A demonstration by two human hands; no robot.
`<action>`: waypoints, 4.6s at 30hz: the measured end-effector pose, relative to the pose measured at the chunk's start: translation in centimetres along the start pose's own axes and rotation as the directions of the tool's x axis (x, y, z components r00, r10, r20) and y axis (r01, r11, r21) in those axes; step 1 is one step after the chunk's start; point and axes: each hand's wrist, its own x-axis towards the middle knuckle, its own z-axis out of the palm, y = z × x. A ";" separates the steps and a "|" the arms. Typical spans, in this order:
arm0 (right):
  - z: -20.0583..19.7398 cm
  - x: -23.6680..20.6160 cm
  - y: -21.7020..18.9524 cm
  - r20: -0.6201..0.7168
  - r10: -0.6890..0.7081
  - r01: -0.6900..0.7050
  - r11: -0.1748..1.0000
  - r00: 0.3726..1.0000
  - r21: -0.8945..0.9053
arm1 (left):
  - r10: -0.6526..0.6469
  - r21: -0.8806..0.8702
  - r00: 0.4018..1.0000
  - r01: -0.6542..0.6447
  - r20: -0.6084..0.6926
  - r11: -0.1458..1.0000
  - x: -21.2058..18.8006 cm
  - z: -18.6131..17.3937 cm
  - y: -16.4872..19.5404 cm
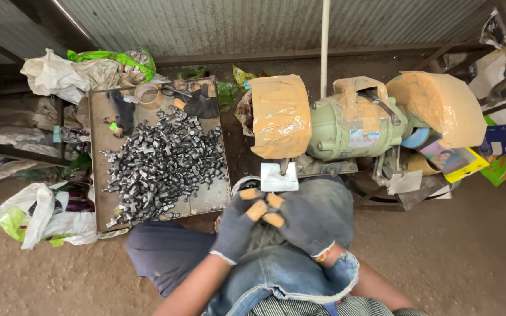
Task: The person sits at a bench grinder and grinds small metal pieces against the spinning wheel, producing sparks, then places finished pieces on a tray holding a large pile of similar metal pieces and picks up new ones to grind.
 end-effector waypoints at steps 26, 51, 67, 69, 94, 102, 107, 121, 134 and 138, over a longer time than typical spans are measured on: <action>-0.6 5.9 8.5 -0.094 0.189 -0.179 0.978 0.977 0.102 | 0.118 0.763 0.776 -0.631 0.620 0.142 12.3 2.5 6.7; 1.3 0.4 2.8 0.071 0.147 -0.145 0.989 0.987 -0.033 | 0.125 0.824 0.845 -0.534 0.520 0.190 1.7 -2.6 1.9; 3.1 -0.7 3.4 0.100 0.163 -0.176 0.976 0.981 0.131 | -0.019 0.919 0.989 -0.141 0.144 -0.369 1.8 -19.1 6.6; 1.5 -0.7 1.8 0.142 0.207 -0.222 0.969 0.968 0.105 | -0.047 0.916 0.977 -0.213 0.210 -0.339 1.5 -17.7 7.1; 0.2 3.7 5.9 -0.305 0.148 -0.128 0.988 0.941 0.083 | 0.225 0.846 0.846 -0.518 0.484 0.129 9.6 4.1 6.7; -0.4 5.0 8.3 -0.140 0.212 -0.208 0.977 0.967 0.038 | 0.179 0.755 0.766 -0.640 0.617 0.140 11.8 3.2 7.1; 0.0 6.6 9.2 -0.137 0.145 -0.141 0.989 0.980 0.041 | 0.071 0.815 0.823 -0.568 0.564 0.111 12.2 2.7 7.2; 2.2 6.7 9.5 -0.149 0.295 -0.295 0.955 0.944 0.021 | 0.252 0.792 0.771 -0.610 0.585 0.025 10.3 1.4 6.8; 3.4 -0.3 4.1 -0.010 0.146 -0.146 0.989 0.989 -0.004 | 0.060 0.912 0.924 -0.383 0.378 0.148 2.2 -3.3 0.7; 6.3 -1.1 7.2 0.027 0.155 -0.155 0.988 0.988 0.026 | 0.147 0.927 0.984 0.146 -0.100 -0.346 4.3 -8.3 1.7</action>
